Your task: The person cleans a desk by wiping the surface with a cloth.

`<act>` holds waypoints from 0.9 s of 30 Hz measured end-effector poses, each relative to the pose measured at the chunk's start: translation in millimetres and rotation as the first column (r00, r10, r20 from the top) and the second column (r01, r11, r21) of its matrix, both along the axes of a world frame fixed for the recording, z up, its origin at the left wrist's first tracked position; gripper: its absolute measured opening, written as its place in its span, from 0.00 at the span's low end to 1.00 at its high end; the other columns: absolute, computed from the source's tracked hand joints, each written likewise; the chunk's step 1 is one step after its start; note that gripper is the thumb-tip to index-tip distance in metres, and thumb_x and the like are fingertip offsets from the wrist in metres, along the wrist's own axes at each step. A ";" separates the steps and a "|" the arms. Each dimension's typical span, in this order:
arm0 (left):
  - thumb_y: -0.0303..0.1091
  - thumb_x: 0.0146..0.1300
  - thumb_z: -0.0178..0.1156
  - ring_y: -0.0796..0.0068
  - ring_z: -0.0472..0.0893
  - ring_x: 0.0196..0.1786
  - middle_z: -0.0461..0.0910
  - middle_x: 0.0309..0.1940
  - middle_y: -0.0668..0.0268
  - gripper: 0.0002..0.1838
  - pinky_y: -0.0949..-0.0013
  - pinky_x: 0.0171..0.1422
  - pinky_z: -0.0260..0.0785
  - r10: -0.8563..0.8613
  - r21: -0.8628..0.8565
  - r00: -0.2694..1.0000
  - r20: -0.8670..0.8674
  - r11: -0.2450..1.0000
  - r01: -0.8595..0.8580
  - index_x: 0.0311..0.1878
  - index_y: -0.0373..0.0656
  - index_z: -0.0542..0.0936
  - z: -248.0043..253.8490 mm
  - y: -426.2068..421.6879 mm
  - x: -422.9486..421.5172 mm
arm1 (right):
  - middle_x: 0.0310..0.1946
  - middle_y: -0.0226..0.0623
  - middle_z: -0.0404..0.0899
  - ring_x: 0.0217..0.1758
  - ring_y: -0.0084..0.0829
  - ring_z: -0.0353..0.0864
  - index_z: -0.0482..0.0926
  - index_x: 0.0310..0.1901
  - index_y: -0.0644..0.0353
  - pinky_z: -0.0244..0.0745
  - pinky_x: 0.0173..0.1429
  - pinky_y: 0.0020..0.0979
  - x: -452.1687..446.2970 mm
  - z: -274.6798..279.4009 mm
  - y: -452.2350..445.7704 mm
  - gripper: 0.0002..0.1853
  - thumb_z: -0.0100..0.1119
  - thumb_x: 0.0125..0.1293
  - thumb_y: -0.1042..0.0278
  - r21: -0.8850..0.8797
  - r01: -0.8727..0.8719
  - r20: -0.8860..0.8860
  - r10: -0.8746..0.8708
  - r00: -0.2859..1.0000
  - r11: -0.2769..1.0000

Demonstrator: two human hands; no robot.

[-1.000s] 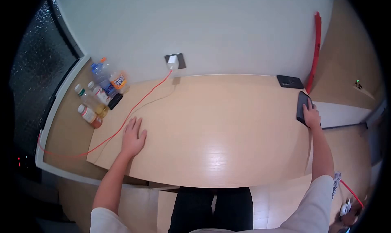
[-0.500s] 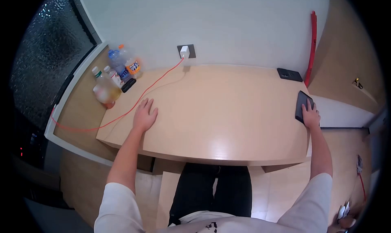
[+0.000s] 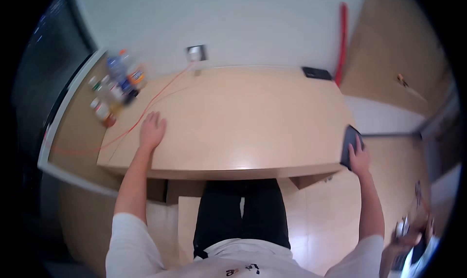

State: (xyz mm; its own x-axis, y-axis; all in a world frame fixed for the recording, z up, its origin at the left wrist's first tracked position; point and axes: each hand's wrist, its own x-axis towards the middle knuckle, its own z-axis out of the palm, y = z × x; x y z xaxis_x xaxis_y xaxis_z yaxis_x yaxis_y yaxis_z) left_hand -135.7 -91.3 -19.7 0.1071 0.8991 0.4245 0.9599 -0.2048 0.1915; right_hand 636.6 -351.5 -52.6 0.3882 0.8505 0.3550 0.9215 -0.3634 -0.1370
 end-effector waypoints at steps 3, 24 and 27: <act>0.48 0.75 0.55 0.45 0.69 0.75 0.73 0.70 0.44 0.28 0.50 0.81 0.59 -0.079 -0.047 0.997 0.022 0.996 0.080 0.67 0.35 0.77 0.2 5.7 -4.8 | 0.65 0.62 0.74 0.66 0.63 0.76 0.61 0.80 0.44 0.70 0.71 0.53 -23.1 14.7 7.5 0.36 0.49 0.76 0.39 -0.061 0.076 -0.077 -0.080 0.994 0.995; 0.42 0.73 0.58 0.45 0.68 0.77 0.70 0.74 0.45 0.29 0.50 0.82 0.57 0.035 -0.084 0.999 0.001 0.996 -0.035 0.71 0.34 0.74 -27.0 9.1 -30.2 | 0.68 0.58 0.71 0.68 0.57 0.74 0.56 0.83 0.42 0.69 0.70 0.55 -41.2 59.7 147.4 0.39 0.39 0.76 0.31 -0.307 0.221 -0.050 -0.248 0.967 0.926; 0.43 0.68 0.61 0.44 0.71 0.73 0.73 0.70 0.44 0.29 0.47 0.79 0.60 0.026 -0.059 1.000 0.000 0.998 -0.026 0.67 0.35 0.77 -12.8 16.1 -29.4 | 0.65 0.59 0.73 0.64 0.58 0.77 0.56 0.82 0.41 0.72 0.69 0.54 -35.7 53.0 184.7 0.38 0.40 0.77 0.33 -0.267 0.206 -0.060 -0.229 0.972 0.942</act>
